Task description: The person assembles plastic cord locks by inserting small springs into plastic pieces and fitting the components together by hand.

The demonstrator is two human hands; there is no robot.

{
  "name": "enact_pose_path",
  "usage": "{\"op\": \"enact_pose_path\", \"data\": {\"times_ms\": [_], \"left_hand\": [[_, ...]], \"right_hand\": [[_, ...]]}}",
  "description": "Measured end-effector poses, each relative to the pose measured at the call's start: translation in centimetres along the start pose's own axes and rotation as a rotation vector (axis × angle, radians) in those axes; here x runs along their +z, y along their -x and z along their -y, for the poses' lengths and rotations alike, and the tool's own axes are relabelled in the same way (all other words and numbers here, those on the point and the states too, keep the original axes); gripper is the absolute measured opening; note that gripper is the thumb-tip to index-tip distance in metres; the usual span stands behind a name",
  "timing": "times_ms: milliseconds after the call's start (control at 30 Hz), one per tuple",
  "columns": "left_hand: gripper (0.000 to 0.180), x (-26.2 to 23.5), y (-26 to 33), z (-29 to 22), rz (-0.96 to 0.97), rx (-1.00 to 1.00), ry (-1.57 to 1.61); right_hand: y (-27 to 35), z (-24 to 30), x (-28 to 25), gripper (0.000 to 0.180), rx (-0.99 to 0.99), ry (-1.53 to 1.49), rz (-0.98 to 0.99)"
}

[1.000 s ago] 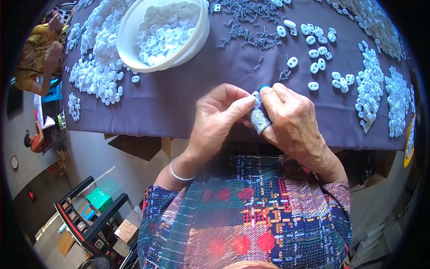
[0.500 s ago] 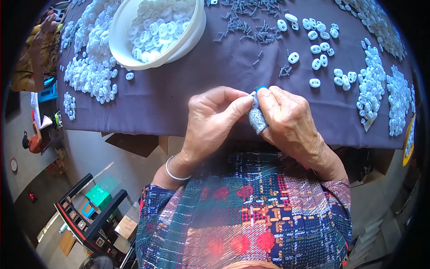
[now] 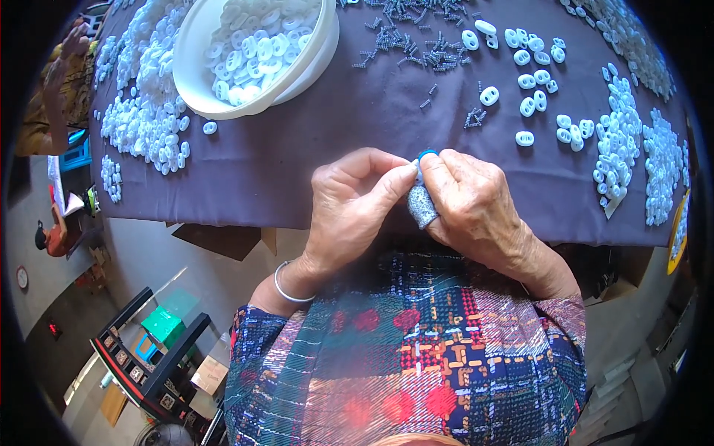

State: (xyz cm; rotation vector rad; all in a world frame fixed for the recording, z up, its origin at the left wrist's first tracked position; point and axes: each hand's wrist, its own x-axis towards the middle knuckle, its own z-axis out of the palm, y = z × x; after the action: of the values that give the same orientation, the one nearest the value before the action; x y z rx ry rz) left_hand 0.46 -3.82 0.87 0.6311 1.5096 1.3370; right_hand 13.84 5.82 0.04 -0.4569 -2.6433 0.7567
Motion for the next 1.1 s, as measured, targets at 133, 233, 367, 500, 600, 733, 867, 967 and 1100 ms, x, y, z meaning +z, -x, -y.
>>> {"op": "enact_pose_path", "data": {"times_ms": [133, 233, 367, 500, 600, 733, 867, 967, 1100], "left_hand": [[0.011, 0.0, -0.2, 0.2, -0.017, -0.009, 0.019], [0.01, 0.0, -0.1, 0.4, -0.027, 0.003, 0.034], [0.008, -0.1, 0.1, 0.7, -0.022, 0.009, 0.046], [0.007, 0.0, 0.1, 0.7, -0.009, 0.009, 0.051], [0.006, 0.0, -0.1, 0.9, -0.012, 0.017, 0.035], [0.006, 0.0, -0.2, 1.0, -0.01, 0.018, 0.06], [0.007, 0.1, -0.2, 0.3, -0.001, 0.017, 0.005], [0.008, -0.1, 0.0, 0.8, -0.029, -0.008, 0.098], [0.005, -0.5, 0.8, -0.5, -0.067, 0.125, -0.149]], "right_hand": [[-0.1, -0.3, 0.5, 0.023, 0.017, -0.053, -0.017], [-0.1, -0.4, 0.7, 0.024, 0.016, -0.067, -0.009], [-0.1, -0.3, 1.0, 0.017, -0.031, -0.01, -0.04], [-0.1, -0.5, 1.0, 0.017, -0.057, -0.021, -0.052], [-0.2, -0.7, 0.9, 0.018, -0.042, -0.035, -0.038], [-0.3, -0.8, 1.0, 0.019, -0.079, -0.038, -0.051], [-0.2, -0.7, 0.8, 0.018, -0.059, -0.046, -0.053], [0.0, -0.6, 1.2, 0.023, -0.022, -0.139, -0.083], [-0.1, -0.1, -0.5, 0.026, -0.04, -0.195, -0.117]]}}
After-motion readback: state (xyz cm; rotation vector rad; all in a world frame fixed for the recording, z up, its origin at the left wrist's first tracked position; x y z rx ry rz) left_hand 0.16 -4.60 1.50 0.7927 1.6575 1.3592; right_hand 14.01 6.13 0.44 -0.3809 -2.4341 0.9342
